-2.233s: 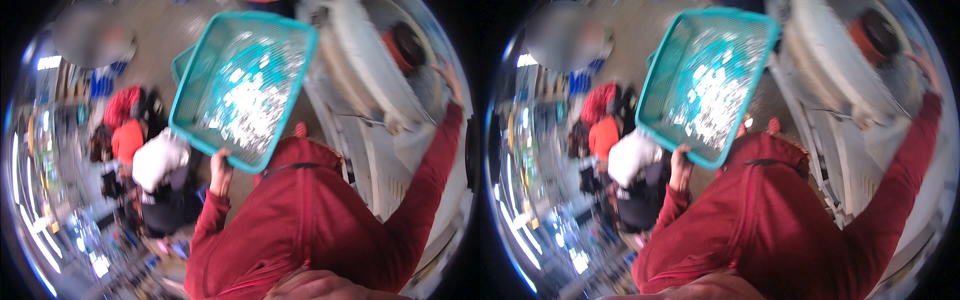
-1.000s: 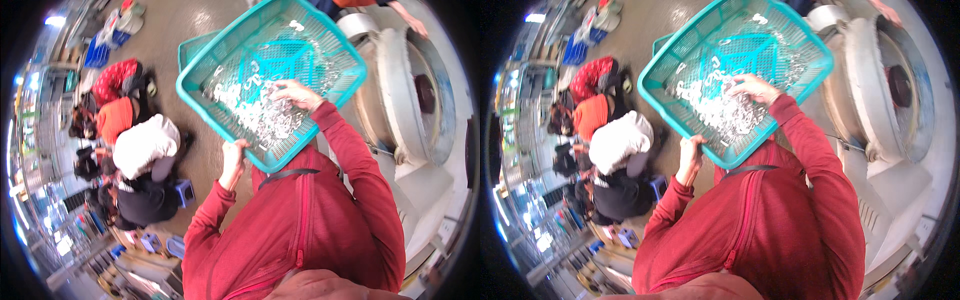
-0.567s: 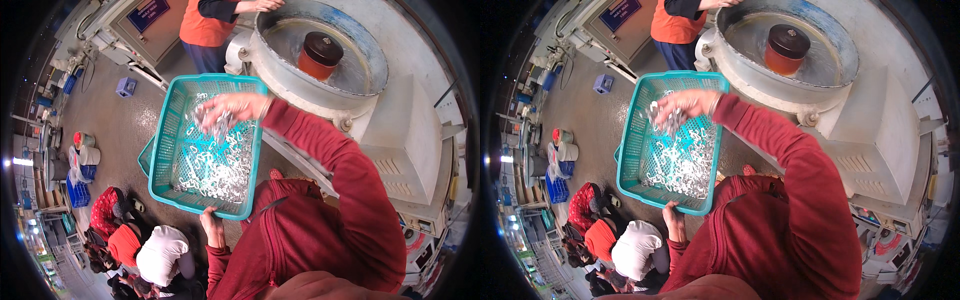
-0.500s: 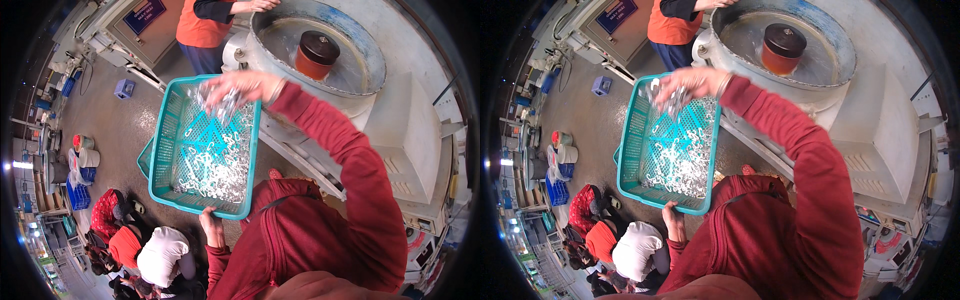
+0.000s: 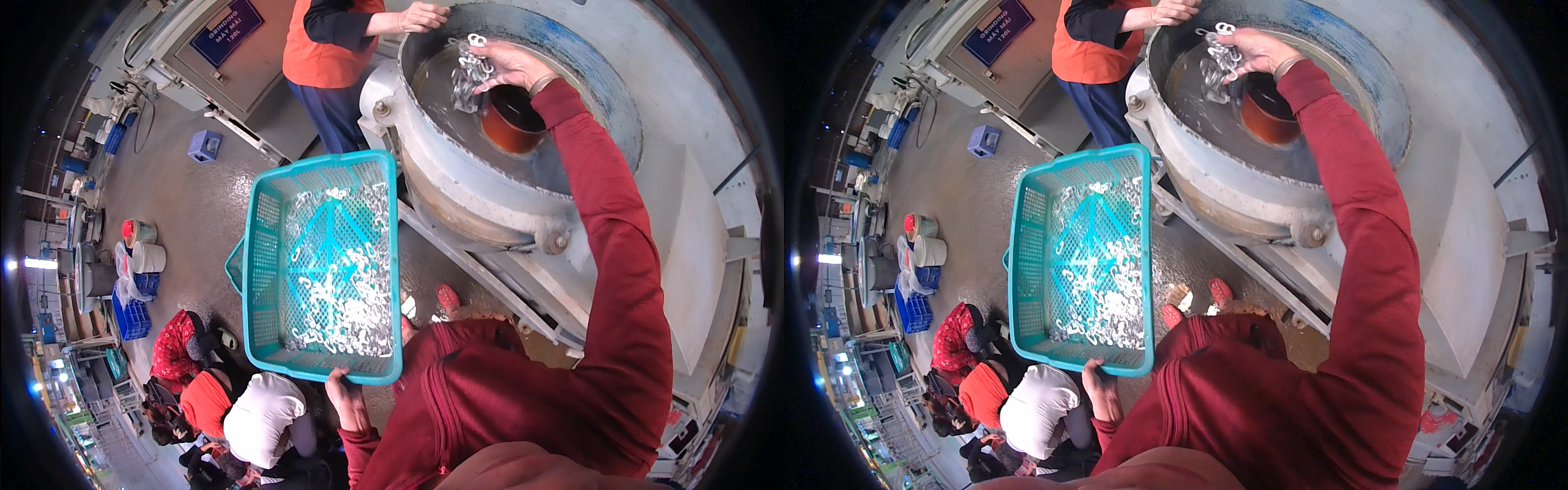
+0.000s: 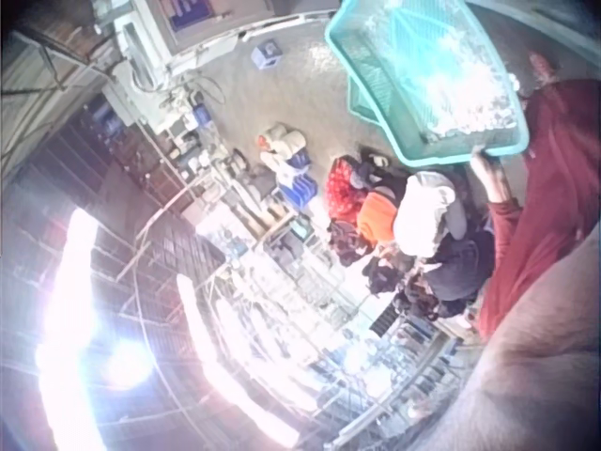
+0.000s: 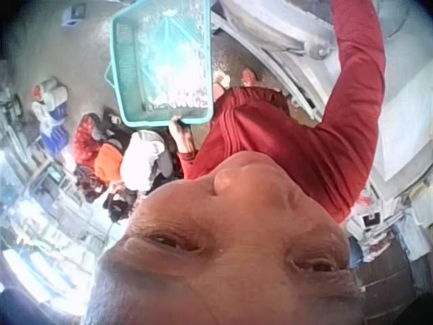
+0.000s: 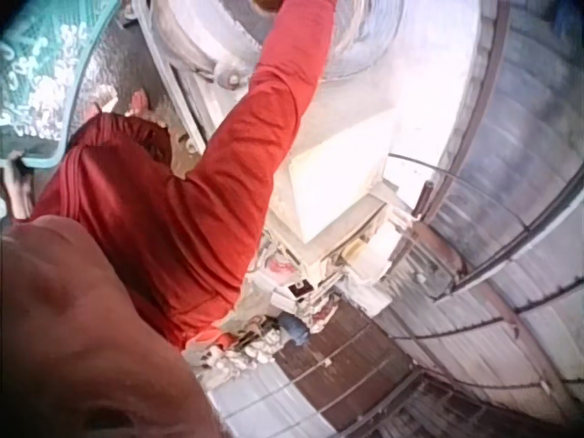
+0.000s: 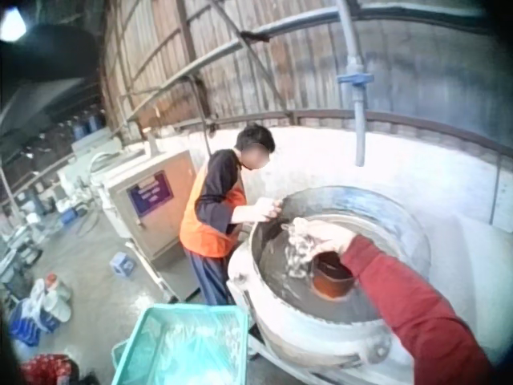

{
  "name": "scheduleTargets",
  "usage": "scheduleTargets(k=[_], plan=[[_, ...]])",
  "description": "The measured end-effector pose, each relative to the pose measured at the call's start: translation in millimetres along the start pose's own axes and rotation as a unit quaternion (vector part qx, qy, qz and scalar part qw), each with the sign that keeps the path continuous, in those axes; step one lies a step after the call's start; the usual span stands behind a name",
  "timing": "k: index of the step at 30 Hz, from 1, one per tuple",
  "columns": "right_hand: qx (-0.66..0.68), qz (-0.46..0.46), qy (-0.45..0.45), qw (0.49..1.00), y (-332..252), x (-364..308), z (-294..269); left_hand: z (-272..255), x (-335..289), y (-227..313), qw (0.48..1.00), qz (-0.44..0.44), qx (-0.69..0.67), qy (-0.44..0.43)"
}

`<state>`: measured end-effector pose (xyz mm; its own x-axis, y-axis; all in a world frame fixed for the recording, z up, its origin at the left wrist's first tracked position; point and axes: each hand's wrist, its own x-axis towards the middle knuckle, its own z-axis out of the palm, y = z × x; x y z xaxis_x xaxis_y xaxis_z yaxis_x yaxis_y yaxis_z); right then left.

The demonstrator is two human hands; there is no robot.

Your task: The person picks up metal parts from a basket and drops them one at a time into a rotating centrifugal finishing machine filled with liquid. The person then empties the remaining parts from the basket into the machine.

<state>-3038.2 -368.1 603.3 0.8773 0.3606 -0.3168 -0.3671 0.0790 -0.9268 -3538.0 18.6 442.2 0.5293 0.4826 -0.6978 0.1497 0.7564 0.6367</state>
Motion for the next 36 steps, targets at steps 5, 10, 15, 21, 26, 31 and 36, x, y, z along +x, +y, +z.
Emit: scheduleTargets(k=[5, 10, 15, 21, 26, 31, 36], plan=[[0.111, -0.138, 0.162, 0.971, -21.0, 61.1, -75.4, 9.9, -10.8, 1.1, 1.000, 0.008, -0.004, 0.020], [0.031, -0.241, 0.255, 0.936, -40.4, 40.7, -159.9, 13.7, -12.4, 3.8, 1.000, -0.009, -0.015, -0.001], [-0.296, -0.065, 0.387, 0.871, -23.2, -19.9, -208.3, 17.3, -13.7, 6.4, 0.999, -0.028, 0.009, -0.032], [-0.420, -0.103, 0.484, 0.761, -12.6, -80.2, -207.8, 18.1, -15.6, 4.0, 0.999, 0.000, 0.035, 0.017], [-0.668, -0.187, 0.452, 0.561, 39.2, -104.2, -219.1, 8.2, -8.5, -2.7, 0.999, 0.000, 0.006, -0.036], [-0.707, 0.072, 0.196, 0.676, 49.3, -107.8, -180.9, -6.6, 7.2, -9.9, 0.999, 0.017, -0.033, -0.018], [-0.580, -0.095, 0.093, 0.803, -17.7, -114.5, -26.1, -8.7, 3.4, -21.8, 0.998, 0.043, 0.000, 0.038]])
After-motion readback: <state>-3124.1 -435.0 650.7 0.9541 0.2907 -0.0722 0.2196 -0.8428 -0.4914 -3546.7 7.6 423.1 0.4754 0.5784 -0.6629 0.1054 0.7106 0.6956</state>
